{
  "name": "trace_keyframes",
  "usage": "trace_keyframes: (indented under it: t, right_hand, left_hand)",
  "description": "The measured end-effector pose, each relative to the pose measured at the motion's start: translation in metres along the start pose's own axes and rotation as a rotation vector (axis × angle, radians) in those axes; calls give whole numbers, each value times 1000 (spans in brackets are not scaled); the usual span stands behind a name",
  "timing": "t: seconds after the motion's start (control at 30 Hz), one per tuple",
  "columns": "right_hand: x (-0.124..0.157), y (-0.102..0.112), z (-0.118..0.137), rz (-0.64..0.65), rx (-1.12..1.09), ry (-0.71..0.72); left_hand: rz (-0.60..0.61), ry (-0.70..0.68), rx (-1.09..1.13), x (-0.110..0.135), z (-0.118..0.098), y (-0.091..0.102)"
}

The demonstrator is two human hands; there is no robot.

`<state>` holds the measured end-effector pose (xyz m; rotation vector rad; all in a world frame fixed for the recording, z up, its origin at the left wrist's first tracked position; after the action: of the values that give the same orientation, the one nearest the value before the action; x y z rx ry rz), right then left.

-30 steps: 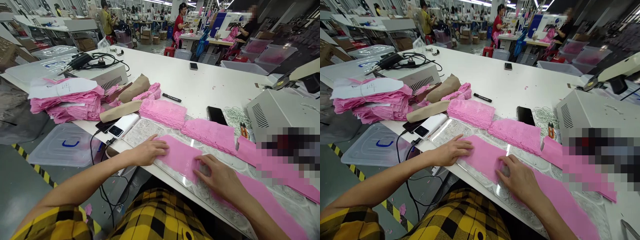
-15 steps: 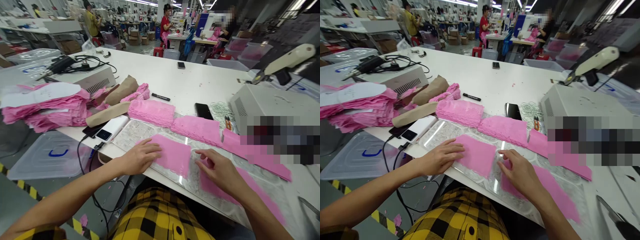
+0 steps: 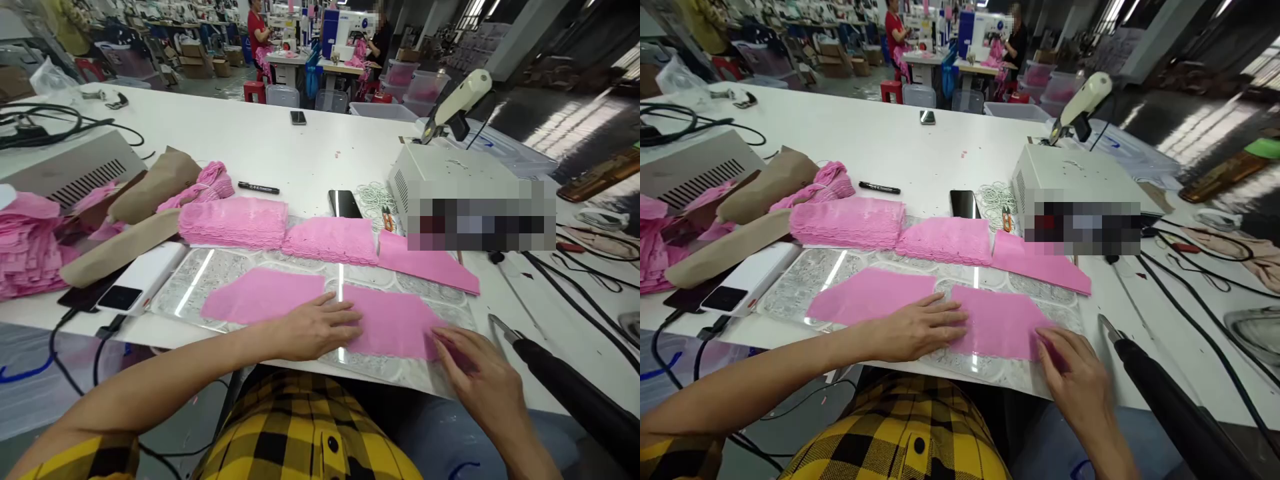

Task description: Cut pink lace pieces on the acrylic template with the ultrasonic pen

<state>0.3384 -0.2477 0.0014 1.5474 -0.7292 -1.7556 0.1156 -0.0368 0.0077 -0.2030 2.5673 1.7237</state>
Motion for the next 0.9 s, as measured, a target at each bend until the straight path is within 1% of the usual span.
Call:
trace_keyframes:
  t: [0.1,0.27,0.43,0.53,0.63,0.77,0.9]
  right_hand:
    - [11,1,-7,-30,58,5]
    - [27,0,-9,-29,67,-103]
    - [41,5,-7,-118,96,-170]
    - [52,6,-9,-181,116,-197]
    - [61,6,-11,-215,111,-211]
    - [65,4,-13,-232,101,-216]
    - [65,3,-12,-252,99,-214]
  left_hand:
    - [19,15,-4,-7,1,2]
    - [77,-24,-33,-26,-10,2]
    - [119,-86,-40,-58,-21,-4]
    - [200,-118,-47,-79,-25,-7]
    - [266,-139,-60,-96,-30,-10]
    - [305,-149,-93,-111,-34,-15]
    - [322,-170,-122,-121,-36,-19]
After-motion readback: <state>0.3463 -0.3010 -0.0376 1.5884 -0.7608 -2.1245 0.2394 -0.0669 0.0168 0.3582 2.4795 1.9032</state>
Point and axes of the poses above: each hand's wrist, its own x-axis away from the middle knuckle, its own y-axis out of the back of the hand, z = x × y, the point moved 1 cm from there along -x, towards the middle knuckle, and after that the axes turned 14 degrees about y, right-handed, at the moved point
